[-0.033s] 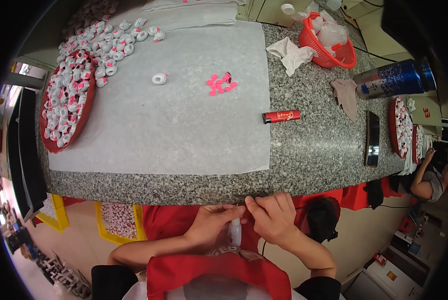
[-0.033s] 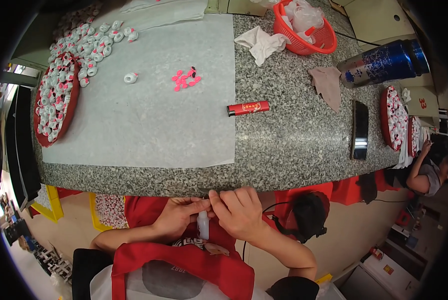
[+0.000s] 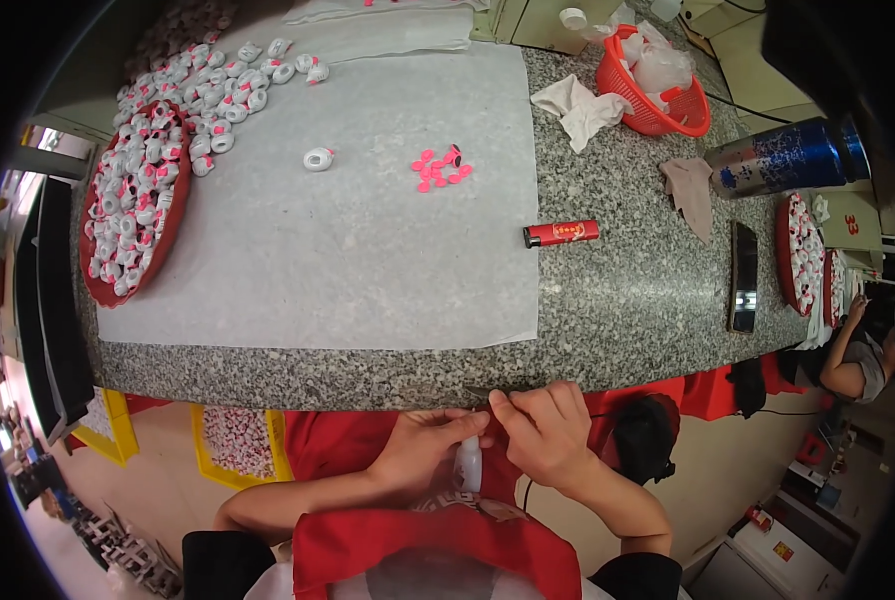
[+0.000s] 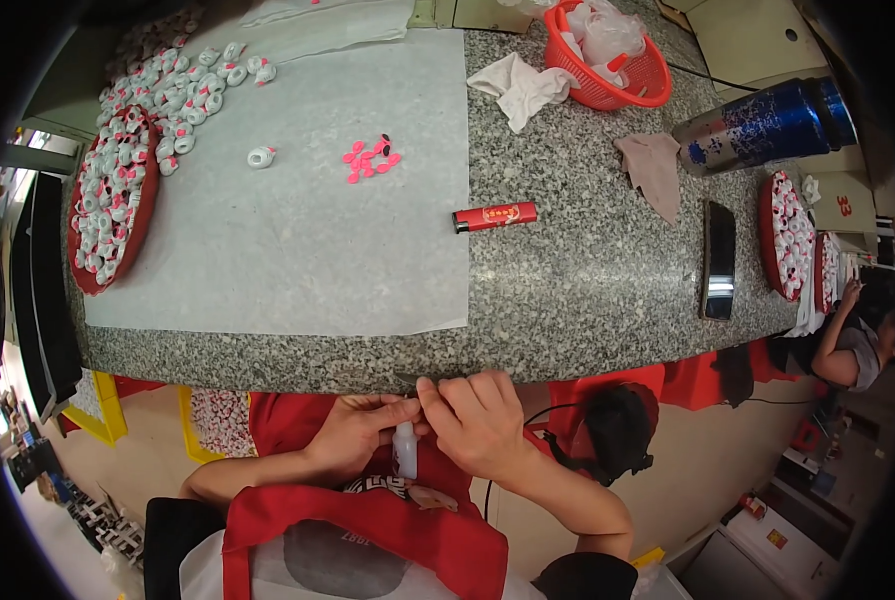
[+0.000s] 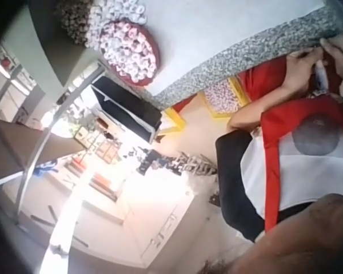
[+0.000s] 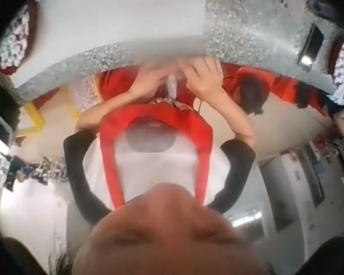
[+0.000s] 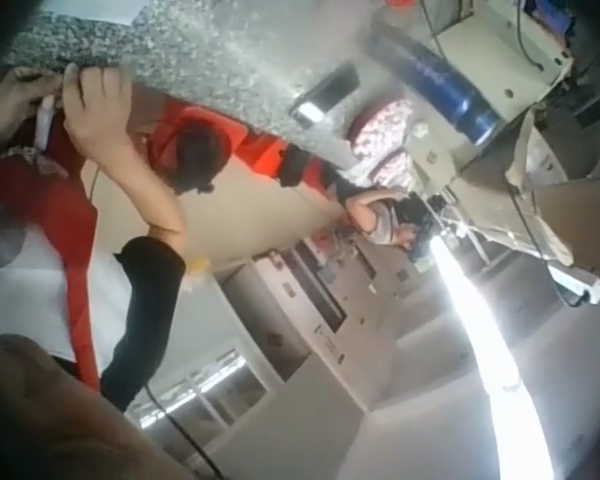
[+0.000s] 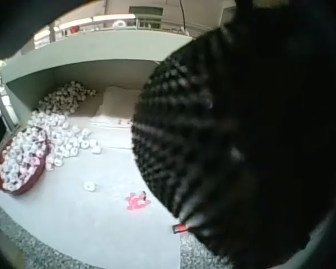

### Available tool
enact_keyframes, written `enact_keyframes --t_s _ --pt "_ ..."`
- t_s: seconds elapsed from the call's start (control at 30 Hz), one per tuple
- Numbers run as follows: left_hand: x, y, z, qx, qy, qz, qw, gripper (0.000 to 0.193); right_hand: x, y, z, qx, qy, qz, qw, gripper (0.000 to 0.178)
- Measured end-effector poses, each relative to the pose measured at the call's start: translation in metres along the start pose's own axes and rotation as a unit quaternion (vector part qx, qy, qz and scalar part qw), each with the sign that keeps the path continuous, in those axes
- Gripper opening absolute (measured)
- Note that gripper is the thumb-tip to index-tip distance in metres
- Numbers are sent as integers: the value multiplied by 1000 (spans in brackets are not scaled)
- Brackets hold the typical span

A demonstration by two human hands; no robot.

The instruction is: Gluing small pink bows onto white round plastic toy components at a factory workbench.

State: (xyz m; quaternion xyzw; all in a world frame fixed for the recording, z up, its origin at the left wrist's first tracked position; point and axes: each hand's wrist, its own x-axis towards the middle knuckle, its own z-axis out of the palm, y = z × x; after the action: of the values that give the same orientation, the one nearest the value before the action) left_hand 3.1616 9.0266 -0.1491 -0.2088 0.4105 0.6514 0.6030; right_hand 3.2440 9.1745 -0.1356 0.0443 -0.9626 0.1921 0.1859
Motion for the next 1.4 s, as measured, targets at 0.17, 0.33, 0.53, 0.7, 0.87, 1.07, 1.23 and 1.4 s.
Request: enact_keyframes --t_s 0.17,0.33,0.53,0.7,0.87,1.07,1.23,1.4 --pt "1 -5 -1 25 3 -1 1000 10 -3 -1 -2 6 1 -4 1000 26" --pt "2 -5 -4 36 -4 -9 999 12 4 0 1 -11 -8 7 1000 26" --pt "1 -2 -4 66 -11 -9 998 12 1 -1 2 11 8 1 1000 26" --pt "-17 20 5 26 -45 -37 998 7 11 11 -3 8 33 68 997 24" --pt "-20 86 38 49 -159 197 966 5 21 68 -33 -79 235 190 950 16" --pt "-10 146 71 122 -87 304 941 7 26 106 -35 -101 247 232 935 19" --pt "-13 160 86 157 -106 368 910 7 82 44 -39 264 238 226 907 24" --pt "-11 139 85 252 -128 523 804 10 127 16 -24 615 148 191 750 31"
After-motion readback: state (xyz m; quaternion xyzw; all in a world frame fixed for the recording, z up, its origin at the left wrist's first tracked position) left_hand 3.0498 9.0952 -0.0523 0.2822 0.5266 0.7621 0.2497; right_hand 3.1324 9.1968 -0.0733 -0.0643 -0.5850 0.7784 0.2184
